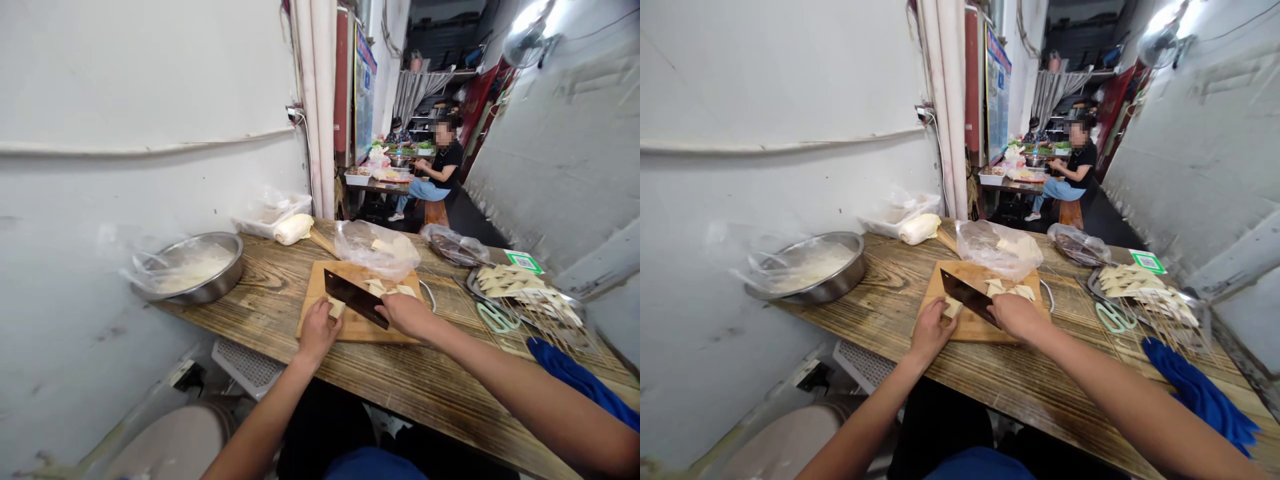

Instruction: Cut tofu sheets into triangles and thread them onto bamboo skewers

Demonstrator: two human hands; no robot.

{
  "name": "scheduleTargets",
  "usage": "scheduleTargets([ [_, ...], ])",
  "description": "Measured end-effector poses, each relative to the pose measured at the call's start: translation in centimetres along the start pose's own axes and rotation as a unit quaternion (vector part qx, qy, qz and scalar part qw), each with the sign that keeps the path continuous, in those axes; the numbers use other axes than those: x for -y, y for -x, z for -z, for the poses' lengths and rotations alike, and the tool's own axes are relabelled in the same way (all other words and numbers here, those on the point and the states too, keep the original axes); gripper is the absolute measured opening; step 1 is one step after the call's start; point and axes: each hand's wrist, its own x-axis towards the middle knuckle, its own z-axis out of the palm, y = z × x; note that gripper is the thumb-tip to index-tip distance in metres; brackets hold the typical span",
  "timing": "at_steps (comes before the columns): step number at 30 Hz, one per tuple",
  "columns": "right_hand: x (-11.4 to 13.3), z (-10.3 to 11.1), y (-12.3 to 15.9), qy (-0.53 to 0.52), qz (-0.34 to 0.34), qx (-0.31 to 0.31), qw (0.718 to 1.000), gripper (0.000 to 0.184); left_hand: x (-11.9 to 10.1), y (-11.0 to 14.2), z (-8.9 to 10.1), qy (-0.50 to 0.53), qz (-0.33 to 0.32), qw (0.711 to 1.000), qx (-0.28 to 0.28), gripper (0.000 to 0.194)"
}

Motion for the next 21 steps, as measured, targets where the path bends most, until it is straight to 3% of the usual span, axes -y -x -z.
scheduleTargets([
  [5, -0.8, -0.6, -0.4, 0.016, 0.021, -0.052, 0.998, 0.038, -1.5, 0.7, 0.5, -0.01, 0.025, 0.999, 0.022, 0.051],
  [11, -1.3, -0.7, 0.9, 0.001, 0.01, -0.083, 0.997, 0.039, 1.3, 0.6, 2.0, 0.046, 0.029, 0.993, 0.108, 0.069],
  [16, -1.5, -0.3, 1.9, -0.005, 0.006, -0.086, 0.996, 0.04, 2.2, -0.9, 2.1, 0.092, -0.019, 0.98, 0.175, 0.059],
  [21, -1.4, 0.1, 2.4, -0.018, 0.019, -0.07, 0.997, 0.038, 0.5, -0.2, 1.0, 0.079, 0.017, 0.991, 0.104, 0.047],
])
